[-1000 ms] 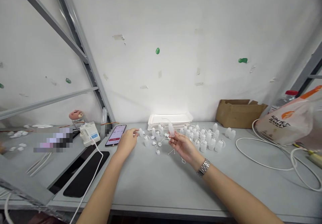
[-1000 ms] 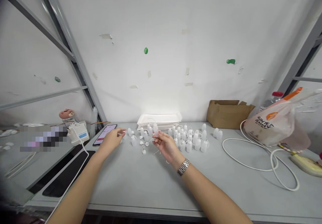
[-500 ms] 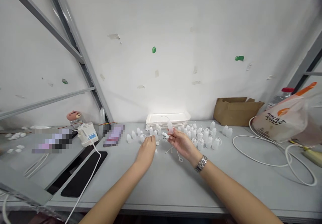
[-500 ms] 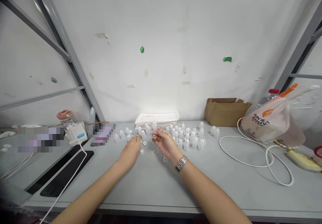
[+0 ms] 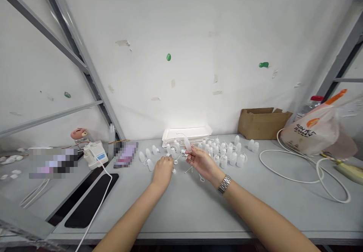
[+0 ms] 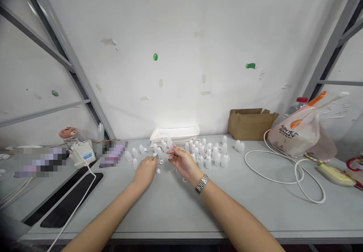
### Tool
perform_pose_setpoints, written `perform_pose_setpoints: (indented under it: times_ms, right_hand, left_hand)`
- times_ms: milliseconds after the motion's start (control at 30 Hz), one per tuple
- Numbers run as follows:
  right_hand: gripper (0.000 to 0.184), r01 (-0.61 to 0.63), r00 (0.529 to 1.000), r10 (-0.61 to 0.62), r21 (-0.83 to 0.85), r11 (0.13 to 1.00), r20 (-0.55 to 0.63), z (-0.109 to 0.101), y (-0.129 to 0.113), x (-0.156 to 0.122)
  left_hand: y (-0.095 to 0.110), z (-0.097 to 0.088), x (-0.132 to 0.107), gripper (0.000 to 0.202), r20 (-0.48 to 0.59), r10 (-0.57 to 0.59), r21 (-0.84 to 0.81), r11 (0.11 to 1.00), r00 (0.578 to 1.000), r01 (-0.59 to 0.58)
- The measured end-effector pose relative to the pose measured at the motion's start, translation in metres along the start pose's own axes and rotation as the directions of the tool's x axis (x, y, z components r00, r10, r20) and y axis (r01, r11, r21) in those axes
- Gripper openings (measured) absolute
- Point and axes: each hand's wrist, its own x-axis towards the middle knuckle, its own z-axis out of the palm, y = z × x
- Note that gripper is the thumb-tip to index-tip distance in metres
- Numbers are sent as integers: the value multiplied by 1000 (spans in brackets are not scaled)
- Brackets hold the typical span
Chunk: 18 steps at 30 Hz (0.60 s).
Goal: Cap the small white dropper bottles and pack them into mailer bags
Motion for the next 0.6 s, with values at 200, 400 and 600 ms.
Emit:
perform_pose_setpoints:
  times_ms: [200,400,600]
  right_hand:
    - [19,-24,1000,24,-6,1000,-15,0,2,-1]
    - [18,-33,999,33,-15,999,-27,0,3,-1]
    - [19,-40,999,39,-21,999,-36,2,3,-2]
  left_hand:
    - [-1,-1,-4,28,1,3,-14,1000,1000,-3]
    - [-6,-1,-5,26,11,-22,-65,998,1000,23]
    - [-9,-7,3,31,32,-59,-126,990,998,62]
